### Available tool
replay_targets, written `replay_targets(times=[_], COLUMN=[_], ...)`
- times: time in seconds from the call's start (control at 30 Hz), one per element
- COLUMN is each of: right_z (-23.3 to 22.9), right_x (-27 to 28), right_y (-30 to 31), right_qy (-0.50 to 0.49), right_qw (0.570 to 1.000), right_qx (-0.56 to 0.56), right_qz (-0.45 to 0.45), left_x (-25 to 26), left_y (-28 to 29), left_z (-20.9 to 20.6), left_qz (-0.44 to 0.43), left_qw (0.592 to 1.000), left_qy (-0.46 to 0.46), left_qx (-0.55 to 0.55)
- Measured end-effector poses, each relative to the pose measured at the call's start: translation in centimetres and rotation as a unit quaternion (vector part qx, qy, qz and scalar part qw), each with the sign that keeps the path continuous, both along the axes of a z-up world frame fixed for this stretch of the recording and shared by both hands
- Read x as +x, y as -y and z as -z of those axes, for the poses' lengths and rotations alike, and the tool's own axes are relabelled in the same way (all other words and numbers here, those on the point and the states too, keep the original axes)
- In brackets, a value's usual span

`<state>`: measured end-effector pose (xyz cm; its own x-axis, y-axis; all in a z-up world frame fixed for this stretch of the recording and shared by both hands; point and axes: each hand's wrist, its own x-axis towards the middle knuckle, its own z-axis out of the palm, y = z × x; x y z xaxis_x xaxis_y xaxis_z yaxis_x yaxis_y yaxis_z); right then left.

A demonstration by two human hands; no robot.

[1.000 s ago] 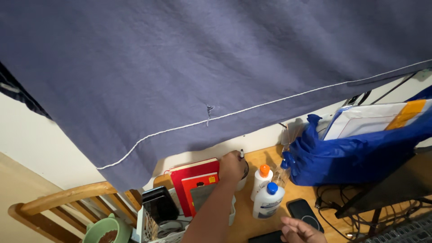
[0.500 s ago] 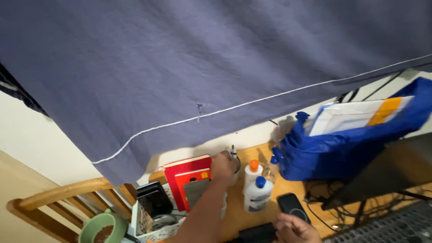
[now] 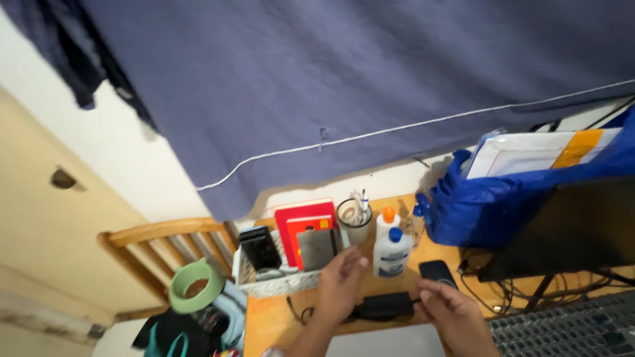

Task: The person carries pens from a wooden desk and places them one at a time into a gray fabric organizer pouch resting on a black leather sofa, walking back and forth between the desk and the sofa while handling each pen.

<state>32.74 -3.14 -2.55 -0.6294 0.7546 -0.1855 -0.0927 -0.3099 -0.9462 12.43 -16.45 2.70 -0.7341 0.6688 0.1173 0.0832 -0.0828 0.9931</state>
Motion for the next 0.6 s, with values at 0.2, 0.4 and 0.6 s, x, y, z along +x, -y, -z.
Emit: replay_targets(times=[0.2, 0.4, 0.6], right_z=[-4.7, -6.3, -5.9], right_x=[0.9, 1.9, 2.9], right_y=[2.4, 3.2, 2.8], right_qy=[0.07, 0.064, 0.049], right_qw=[0.997, 0.993, 0.984], right_qx=[0.007, 0.07, 0.133], right_qz=[-0.034, -0.072, -0.111], left_x=[4.5, 7.3, 8.2], left_y=[5.9, 9.4, 10.7], left_z=[0.2, 0.7, 1.2], left_qz=[0.031, 0.025, 0.031], left_qw=[0.993, 0.997, 0.993], left_qy=[0.091, 0.01, 0.036], left_qx=[0.062, 0.076, 0.11])
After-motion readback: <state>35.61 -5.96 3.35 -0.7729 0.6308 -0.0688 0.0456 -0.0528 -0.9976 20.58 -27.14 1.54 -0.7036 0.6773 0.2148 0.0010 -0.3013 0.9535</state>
